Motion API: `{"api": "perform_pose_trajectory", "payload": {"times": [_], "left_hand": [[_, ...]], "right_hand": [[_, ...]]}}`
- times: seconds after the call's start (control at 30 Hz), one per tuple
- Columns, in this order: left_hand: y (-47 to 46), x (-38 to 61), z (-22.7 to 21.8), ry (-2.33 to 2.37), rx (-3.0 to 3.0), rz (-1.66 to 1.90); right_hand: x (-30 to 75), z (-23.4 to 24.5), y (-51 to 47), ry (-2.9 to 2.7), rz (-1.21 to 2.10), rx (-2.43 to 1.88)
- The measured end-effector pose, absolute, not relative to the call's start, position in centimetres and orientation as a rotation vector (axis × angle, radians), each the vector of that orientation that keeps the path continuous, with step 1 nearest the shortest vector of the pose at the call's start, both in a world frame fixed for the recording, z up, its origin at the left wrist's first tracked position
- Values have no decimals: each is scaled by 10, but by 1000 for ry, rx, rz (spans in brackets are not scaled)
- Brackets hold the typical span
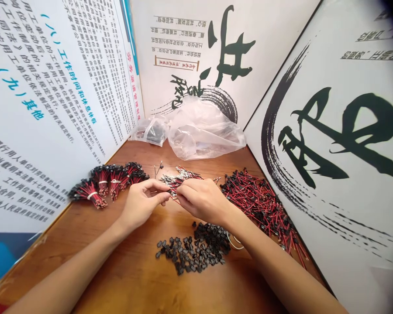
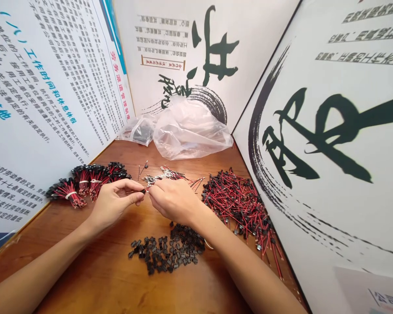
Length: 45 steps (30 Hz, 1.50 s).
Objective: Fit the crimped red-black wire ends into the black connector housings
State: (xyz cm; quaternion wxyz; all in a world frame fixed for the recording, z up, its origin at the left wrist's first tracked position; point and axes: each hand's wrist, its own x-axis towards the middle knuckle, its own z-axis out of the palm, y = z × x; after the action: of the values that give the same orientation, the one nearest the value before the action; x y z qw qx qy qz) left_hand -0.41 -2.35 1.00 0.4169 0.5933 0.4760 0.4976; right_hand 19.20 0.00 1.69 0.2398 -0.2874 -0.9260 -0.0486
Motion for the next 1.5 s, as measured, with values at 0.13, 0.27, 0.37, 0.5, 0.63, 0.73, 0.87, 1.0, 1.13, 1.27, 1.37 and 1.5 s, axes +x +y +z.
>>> {"api": "perform_pose_trajectory", "payload": {"times": [0.13, 0.27, 0.37, 0.5, 0.63, 0.73, 0.87, 1.0, 1.13, 1.27, 1.37, 1.5], "left_hand": [[-23, -5, 9, 1205, 1467, 1254], [-22, -6, 8, 1184, 1456, 1232], [-23, -7, 9, 1173, 1449, 1219], [-23, -9, 10, 1160, 1437, 1216], [-22, -10, 11, 1114, 1428, 1211], [-21, -10, 11, 1064, 1409, 1201], [-22, -10, 12, 1076, 1375, 1198], [-23, -10, 10, 1069, 1392, 1198], [-23, -11, 7, 1059, 1484, 1220], [-25, -10, 7, 1038, 1546, 1230], [-26, -8, 6, 1031, 1637, 1236], [-28, -6, 1, 1010, 1735, 1278]], "right_hand": [[192, 18, -1, -2526, -134, -759], [192, 18, -1, -2499, -144, -748], [192, 18, -2, -2496, -145, -744], [192, 19, -4, -2537, -146, -722], [192, 20, -5, -2558, -193, -750], [191, 19, -6, -2568, -203, -742], [191, 16, -6, -2573, -137, -688], [192, 19, -5, -2565, -96, -686], [191, 26, -9, -2565, -197, -742], [187, 30, -16, -2569, -265, -775], [184, 28, -20, -2536, -243, -790], [180, 22, -21, -2512, -112, -863]]}}
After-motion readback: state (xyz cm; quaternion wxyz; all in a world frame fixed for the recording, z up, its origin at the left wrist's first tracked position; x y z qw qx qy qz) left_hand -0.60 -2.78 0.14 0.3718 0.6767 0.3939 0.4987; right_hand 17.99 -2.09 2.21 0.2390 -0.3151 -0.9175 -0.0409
